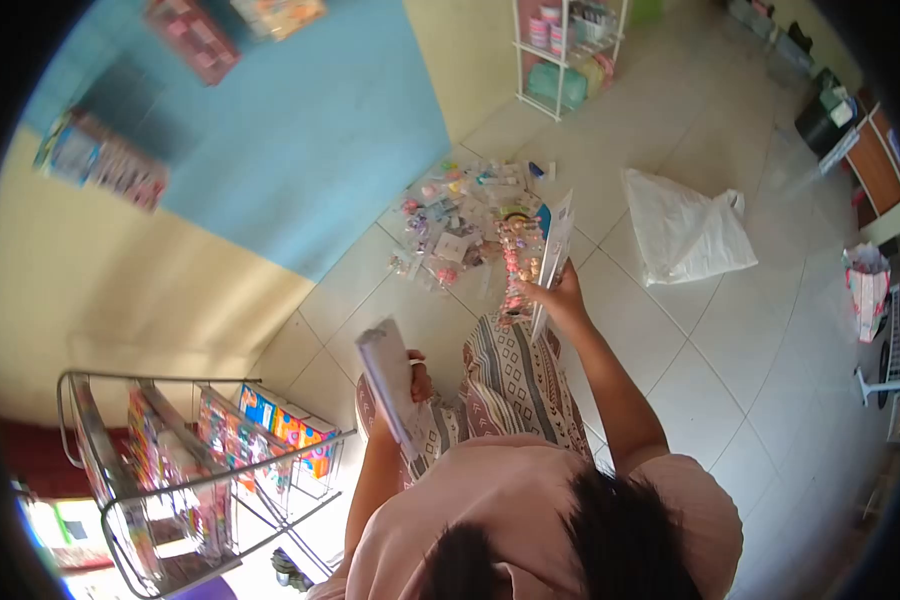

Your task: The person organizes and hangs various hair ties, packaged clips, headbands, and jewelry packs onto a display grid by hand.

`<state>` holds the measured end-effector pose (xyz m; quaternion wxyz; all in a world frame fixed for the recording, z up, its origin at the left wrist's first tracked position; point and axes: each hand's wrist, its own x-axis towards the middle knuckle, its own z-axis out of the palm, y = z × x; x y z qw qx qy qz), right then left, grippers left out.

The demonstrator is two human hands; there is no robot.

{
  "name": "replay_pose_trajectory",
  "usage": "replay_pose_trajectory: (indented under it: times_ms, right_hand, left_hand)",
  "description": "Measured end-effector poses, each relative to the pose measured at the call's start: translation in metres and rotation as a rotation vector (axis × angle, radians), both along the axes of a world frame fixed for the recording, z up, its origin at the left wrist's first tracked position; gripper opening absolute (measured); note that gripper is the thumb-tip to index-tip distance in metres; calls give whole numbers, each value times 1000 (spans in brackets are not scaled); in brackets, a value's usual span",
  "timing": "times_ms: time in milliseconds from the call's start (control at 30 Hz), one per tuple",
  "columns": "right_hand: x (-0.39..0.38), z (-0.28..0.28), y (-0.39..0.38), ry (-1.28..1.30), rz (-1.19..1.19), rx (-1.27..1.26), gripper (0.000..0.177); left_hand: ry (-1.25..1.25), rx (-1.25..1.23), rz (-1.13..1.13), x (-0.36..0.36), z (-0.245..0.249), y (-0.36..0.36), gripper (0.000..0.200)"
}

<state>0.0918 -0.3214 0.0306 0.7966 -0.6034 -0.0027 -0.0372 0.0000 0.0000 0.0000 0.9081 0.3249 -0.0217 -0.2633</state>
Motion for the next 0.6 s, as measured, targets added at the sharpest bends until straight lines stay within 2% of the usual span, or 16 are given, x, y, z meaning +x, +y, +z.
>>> replay_pose_trajectory:
  times_ms: [67,100,167,200,233,267,300,333,400,467,567,600]
  right_hand:
    - [18,28,20,-42,71,199,56]
    - [-30,64,-12,-32,152,18,55]
    - [-32,78,45,-79,276,100,52]
    - [-45,86,83,-103,307,101,52]
    - [-49,93,99,-154,343,44,51]
    - [-47,101,116,-334,345,-113,51]
    - [-50,118,127,-333,401,-165,51]
    - [-52,136,140,-333,457,-218,52]
    - [-60,143,146,-163,625,-193,56]
    - [-52,141,151,-156,681,-213,63]
    - [-51,191,152,-89,734,-132,68]
    - [-50,207,150,-130,711,-156,71]
  left_hand:
    - [-162,431,41,18,51,-21,89]
    - [-161,267,113,-42,49,-78,89]
    - [-224,387,201,-48,93,-49,89]
    - [-263,552,144,-59,92,-15,89]
    - [-292,563,131,-61,95,-8,87]
    - [-321,574,118,-62,97,-1,85]
    - [-320,490,112,-64,123,-5,81]
    - [-145,403,235,-57,126,-14,74]
    - [7,196,262,-52,126,-12,62]
    - [-48,154,177,-42,155,-1,46]
    - [-56,316,242,-44,195,0,40]
    - [-127,343,256,-46,212,-1,38]
